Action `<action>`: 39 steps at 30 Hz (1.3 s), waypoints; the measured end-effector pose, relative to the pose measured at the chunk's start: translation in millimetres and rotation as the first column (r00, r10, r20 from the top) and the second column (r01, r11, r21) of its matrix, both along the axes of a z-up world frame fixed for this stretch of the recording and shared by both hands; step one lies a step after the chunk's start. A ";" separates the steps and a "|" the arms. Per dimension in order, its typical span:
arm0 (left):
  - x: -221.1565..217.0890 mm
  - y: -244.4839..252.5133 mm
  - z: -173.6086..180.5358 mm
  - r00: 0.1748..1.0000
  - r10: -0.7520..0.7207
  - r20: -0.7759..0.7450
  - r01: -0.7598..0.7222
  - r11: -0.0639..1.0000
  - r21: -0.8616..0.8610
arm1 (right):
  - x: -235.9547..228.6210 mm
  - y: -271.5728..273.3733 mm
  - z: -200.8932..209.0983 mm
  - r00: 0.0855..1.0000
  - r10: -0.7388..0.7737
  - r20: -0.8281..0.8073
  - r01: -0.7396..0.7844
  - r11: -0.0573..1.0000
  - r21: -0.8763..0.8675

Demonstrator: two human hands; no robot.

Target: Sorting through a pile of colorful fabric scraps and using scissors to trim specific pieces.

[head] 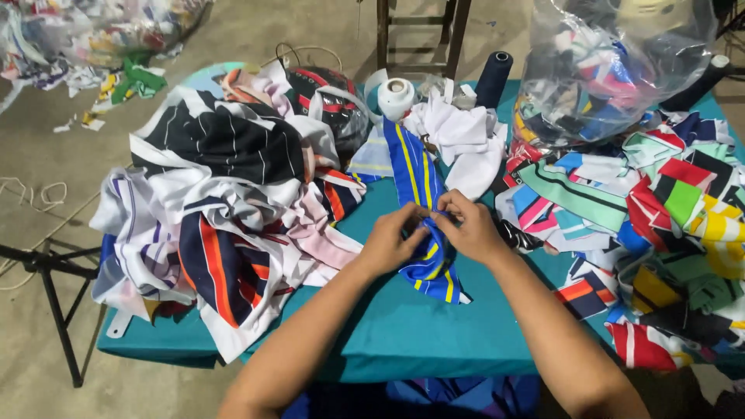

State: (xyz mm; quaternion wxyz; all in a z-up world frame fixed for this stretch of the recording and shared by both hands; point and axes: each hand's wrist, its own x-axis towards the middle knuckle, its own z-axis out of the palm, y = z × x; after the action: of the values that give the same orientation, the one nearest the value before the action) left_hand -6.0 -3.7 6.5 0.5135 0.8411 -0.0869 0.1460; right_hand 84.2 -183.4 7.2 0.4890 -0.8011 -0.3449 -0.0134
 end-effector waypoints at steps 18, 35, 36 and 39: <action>9.8 13.0 2.3 0.992 0.117 0.051 -0.108 0.982 -0.158 | 0.2 1.5 -1.8 0.997 0.021 0.079 -0.018 0.999 -0.035; 15.6 14.2 -7.1 0.995 0.104 0.007 -0.102 0.983 -0.154 | 0.3 -0.4 5.9 0.993 0.091 0.081 -0.083 0.992 -0.094; 15.0 14.6 -8.1 0.996 0.093 -0.003 -0.093 0.984 -0.153 | -0.9 -0.8 3.6 0.995 0.091 0.052 -0.085 0.992 -0.091; 15.3 14.0 -8.5 0.996 0.095 0.002 -0.093 0.983 -0.159 | -0.7 -2.1 7.2 0.994 0.090 0.061 -0.084 0.991 -0.102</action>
State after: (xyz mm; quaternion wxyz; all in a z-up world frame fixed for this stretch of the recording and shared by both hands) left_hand 9.3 10.3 -1.9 0.5708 0.8001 -0.0377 0.1806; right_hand 83.5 -185.5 14.4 0.4371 -0.8078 -0.3955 -0.0011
